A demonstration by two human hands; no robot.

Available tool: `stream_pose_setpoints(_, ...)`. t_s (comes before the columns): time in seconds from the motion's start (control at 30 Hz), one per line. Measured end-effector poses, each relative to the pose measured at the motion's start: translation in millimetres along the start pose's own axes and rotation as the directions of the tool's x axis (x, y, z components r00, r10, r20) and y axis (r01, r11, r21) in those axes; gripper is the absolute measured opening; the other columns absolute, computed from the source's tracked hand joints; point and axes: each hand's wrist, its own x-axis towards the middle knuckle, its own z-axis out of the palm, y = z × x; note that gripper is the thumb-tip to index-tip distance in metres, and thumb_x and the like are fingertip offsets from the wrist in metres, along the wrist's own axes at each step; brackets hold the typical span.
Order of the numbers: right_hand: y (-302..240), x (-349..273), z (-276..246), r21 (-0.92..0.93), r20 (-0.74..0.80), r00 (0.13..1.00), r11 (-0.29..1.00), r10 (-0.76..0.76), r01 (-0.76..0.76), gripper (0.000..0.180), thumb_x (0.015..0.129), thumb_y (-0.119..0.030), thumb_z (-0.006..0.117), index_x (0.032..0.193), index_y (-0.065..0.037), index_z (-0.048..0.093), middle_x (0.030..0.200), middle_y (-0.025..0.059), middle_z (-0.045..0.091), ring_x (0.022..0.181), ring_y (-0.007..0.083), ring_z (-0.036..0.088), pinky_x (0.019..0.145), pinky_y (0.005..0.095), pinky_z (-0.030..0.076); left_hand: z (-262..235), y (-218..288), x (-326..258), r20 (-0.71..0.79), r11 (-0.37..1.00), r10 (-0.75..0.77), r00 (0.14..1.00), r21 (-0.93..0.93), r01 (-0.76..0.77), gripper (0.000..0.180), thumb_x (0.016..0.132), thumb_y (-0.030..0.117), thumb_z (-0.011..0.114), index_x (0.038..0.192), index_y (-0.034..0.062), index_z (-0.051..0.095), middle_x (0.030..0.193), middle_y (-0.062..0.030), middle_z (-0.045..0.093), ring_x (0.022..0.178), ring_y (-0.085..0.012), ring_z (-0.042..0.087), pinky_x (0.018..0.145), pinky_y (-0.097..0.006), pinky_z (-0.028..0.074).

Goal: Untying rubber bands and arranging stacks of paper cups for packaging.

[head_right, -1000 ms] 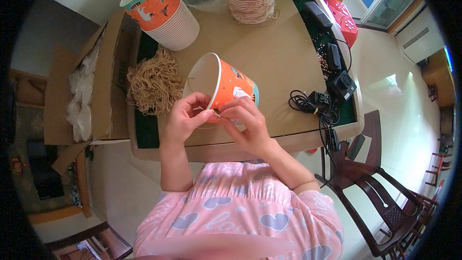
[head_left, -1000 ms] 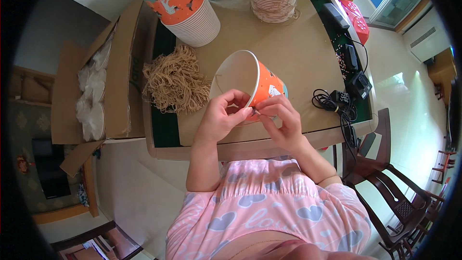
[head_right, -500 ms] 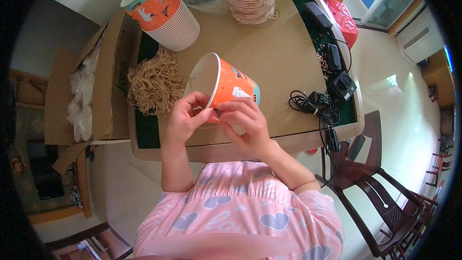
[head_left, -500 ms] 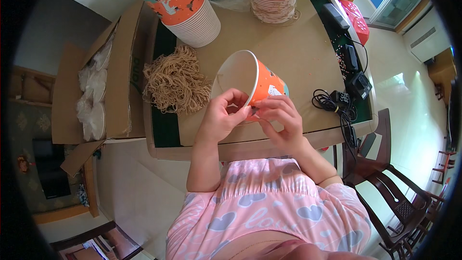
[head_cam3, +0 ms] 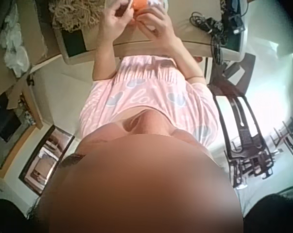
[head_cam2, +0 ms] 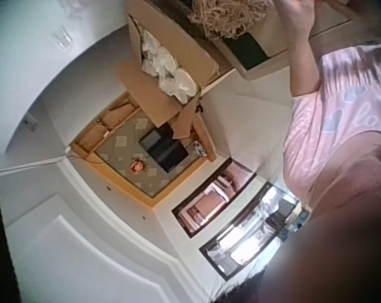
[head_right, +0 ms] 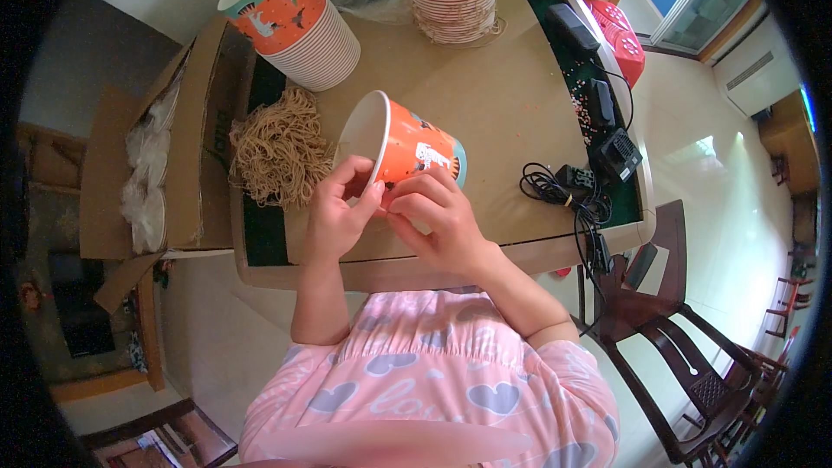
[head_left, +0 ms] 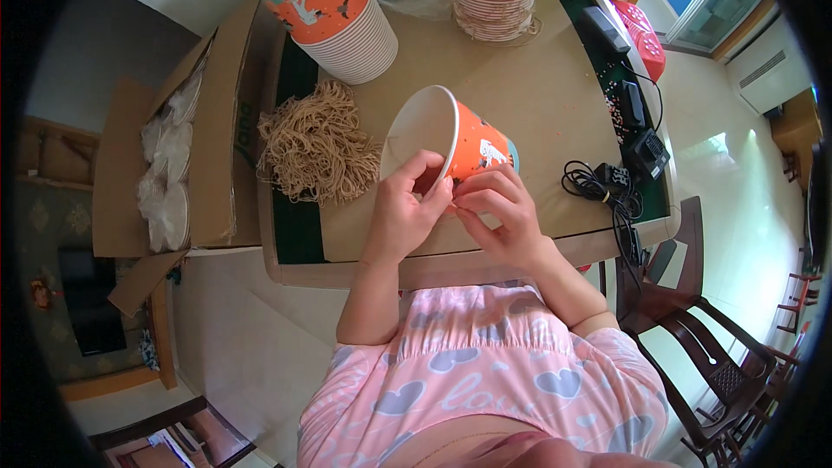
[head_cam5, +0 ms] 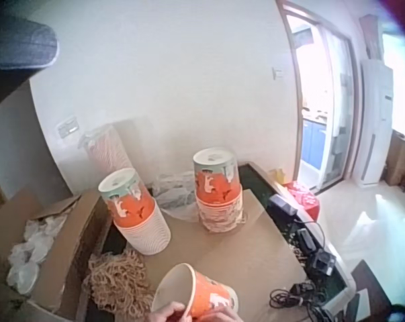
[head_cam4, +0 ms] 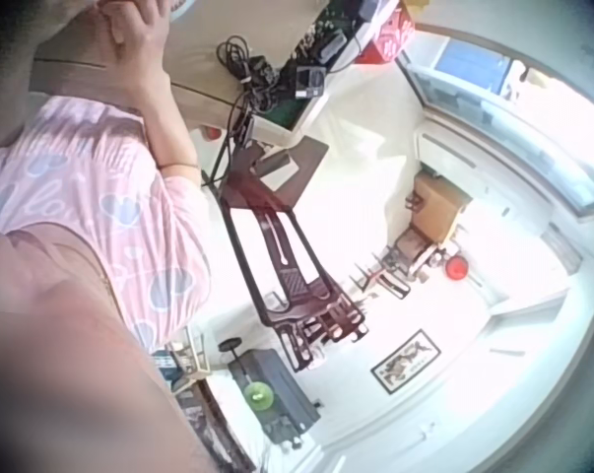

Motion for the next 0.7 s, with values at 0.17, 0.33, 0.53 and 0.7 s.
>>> stream_pose_setpoints(0.17,2.3,-1.8,2.0,0.052,-0.031,0.999,0.998,0.032,-0.03,0.017,0.071,0.001,0.07,0.083,-0.005,0.06,0.09,0.0064,0.06,0.082,0.0249,0.055,0.071,0.0351,0.046,4.6,4.1,1.2,-0.041,0.991,0.095,0.995,0.099,-0.091,0.005,0.087,0.003,0.06,0.091,0.0004,0.06,0.074,0.0004,0.061,0.068,-0.0041,0.056,0.061,-0.021,0.046)
stream_pose_setpoints(0.33,4.2,-5.2,3.3,0.088,-0.045,0.996,0.993,0.078,-0.074,0.017,0.071,0.003,0.069,0.083,-0.004,0.06,0.089,0.0077,0.061,0.08,0.0249,0.056,0.071,0.0346,0.046,8.5,9.4,1.9,-0.074,0.977,0.128,0.989,0.183,-0.113,0.003,0.085,0.002,0.063,0.084,0.0002,0.061,0.068,-0.0009,0.059,0.062,-0.004,0.054,0.057,-0.021,0.045)
stream_pose_setpoints(0.53,2.2,-5.8,3.1,0.143,-0.1,0.986,0.982,0.134,-0.119,0.015,0.072,0.004,0.069,0.082,-0.002,0.06,0.087,0.0089,0.061,0.076,0.0231,0.057,0.069,0.0324,0.046,8.8,11.5,1.5,-0.06,0.978,0.046,0.997,0.208,-0.032,0.006,0.082,0.002,0.064,0.084,-0.0006,0.059,0.071,-0.0074,0.06,0.063,-0.0126,0.059,0.058,-0.027,0.048)
stream_pose_setpoints(0.7,0.0,-5.8,-1.6,0.196,-0.007,0.916,0.899,0.401,-0.392,0.008,0.076,0.005,0.062,0.08,0.001,0.057,0.086,0.0102,0.059,0.083,0.0208,0.057,0.075,0.031,0.045,5.6,1.6,1.2,-0.016,0.936,0.249,0.968,0.261,-0.237,0.013,0.079,-0.003,0.061,0.092,-0.0008,0.063,0.08,-0.0074,0.061,0.07,-0.0128,0.061,0.057,-0.026,0.049)
